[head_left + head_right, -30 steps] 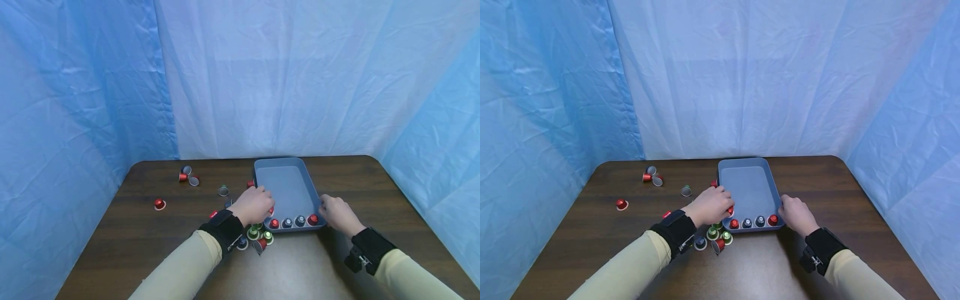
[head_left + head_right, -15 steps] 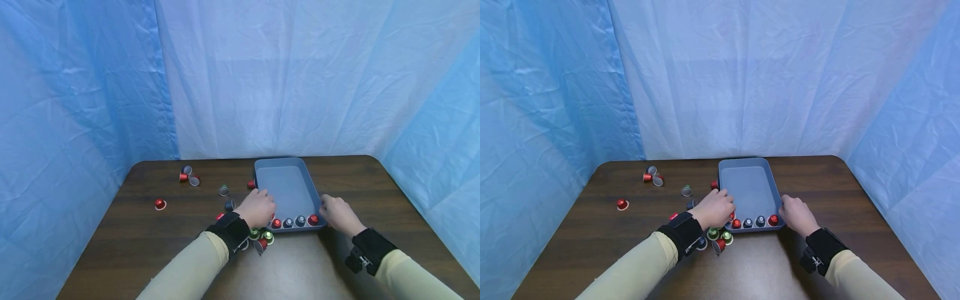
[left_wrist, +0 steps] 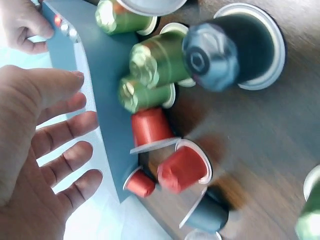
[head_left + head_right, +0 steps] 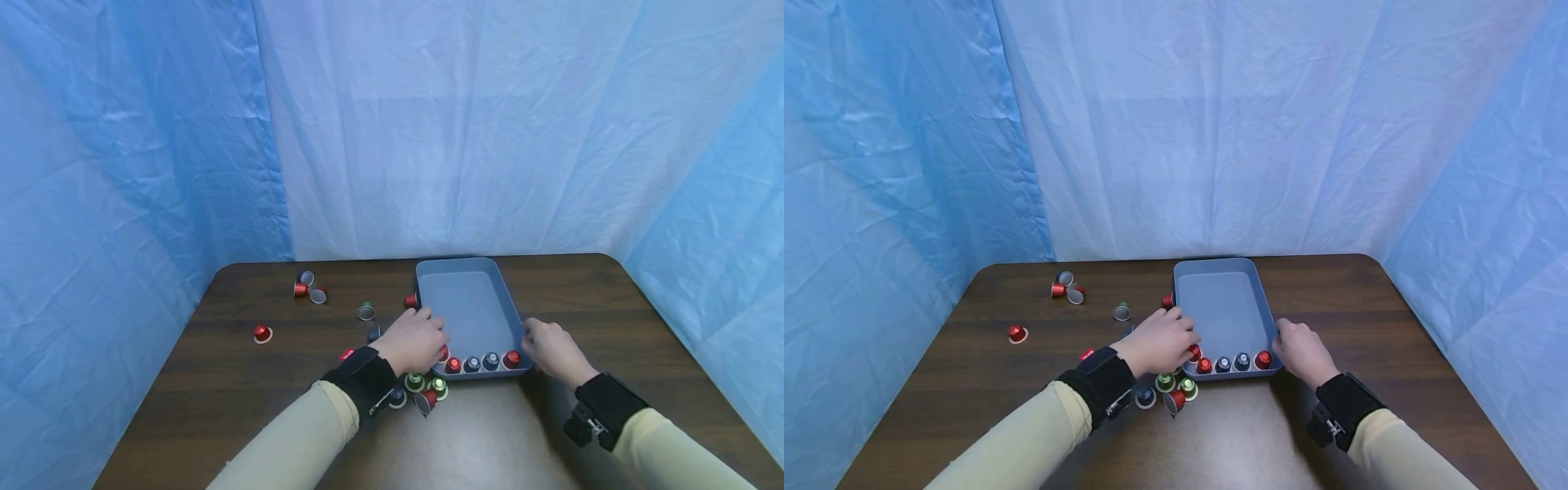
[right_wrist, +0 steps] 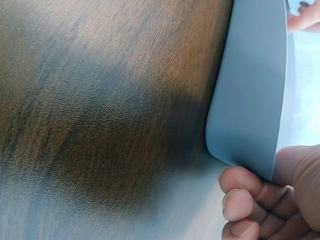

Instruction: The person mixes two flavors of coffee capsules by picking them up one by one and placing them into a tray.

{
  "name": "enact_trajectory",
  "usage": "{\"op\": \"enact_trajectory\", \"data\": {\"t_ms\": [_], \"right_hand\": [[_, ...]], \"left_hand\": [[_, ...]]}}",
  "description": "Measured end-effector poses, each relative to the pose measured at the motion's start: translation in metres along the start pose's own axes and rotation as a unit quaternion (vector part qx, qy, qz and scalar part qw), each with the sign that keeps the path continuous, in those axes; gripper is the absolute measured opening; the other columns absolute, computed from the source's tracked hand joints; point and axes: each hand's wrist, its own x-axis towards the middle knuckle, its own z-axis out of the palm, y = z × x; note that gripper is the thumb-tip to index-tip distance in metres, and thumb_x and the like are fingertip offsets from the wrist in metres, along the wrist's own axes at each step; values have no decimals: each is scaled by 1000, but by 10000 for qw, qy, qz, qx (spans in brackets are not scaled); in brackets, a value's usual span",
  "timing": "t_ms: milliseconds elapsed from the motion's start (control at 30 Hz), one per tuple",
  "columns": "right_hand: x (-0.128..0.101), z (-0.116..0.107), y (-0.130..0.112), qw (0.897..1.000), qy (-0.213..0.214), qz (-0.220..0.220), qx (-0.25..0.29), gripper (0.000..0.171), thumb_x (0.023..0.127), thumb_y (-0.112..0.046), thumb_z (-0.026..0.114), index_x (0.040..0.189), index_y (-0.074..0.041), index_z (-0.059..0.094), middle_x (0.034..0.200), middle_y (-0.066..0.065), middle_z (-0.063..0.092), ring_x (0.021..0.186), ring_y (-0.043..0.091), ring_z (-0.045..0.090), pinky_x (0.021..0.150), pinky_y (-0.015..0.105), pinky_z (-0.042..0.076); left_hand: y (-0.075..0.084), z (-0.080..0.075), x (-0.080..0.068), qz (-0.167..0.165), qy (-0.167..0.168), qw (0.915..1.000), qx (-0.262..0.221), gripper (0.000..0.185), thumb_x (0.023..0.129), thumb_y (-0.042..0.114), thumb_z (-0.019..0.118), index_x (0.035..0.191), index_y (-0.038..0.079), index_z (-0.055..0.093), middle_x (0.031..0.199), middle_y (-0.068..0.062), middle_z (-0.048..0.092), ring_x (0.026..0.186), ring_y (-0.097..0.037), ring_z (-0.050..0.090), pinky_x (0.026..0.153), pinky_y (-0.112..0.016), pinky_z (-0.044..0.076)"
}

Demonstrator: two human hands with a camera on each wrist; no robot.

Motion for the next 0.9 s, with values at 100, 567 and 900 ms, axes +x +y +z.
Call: {"op": "enact_trajectory", "data": {"t_ms": [100, 567, 900], "right_hand": [[0, 0, 0, 10000, -17, 16, 18, 39, 98, -6, 63, 130, 14, 54, 104, 28, 68, 63, 14, 64, 63, 35, 60], [1, -1, 0, 10000, -26, -12, 83, 37, 98, -4, 61, 129, 15, 55, 104, 28, 68, 64, 15, 65, 62, 35, 60], [-1, -1, -1, 9999, -52, 57, 90, 39, 98, -6, 61, 130, 14, 54, 107, 29, 68, 66, 15, 65, 65, 36, 61]], "left_hand": [[-6, -4, -9, 7, 73, 10000, 33, 30, 99, 37, 67, 126, 24, 72, 120, 2, 68, 107, -18, 55, 92, -34, 49], [-46, -13, -68, -410, 63, 9964, -739, 28, 93, 35, 77, 115, 17, 76, 102, 2, 72, 92, -17, 58, 82, -33, 51], [-57, -9, -91, -694, -220, 9930, -933, 35, 90, 34, 79, 119, 16, 72, 106, -1, 73, 98, -18, 65, 85, -37, 55]]}}
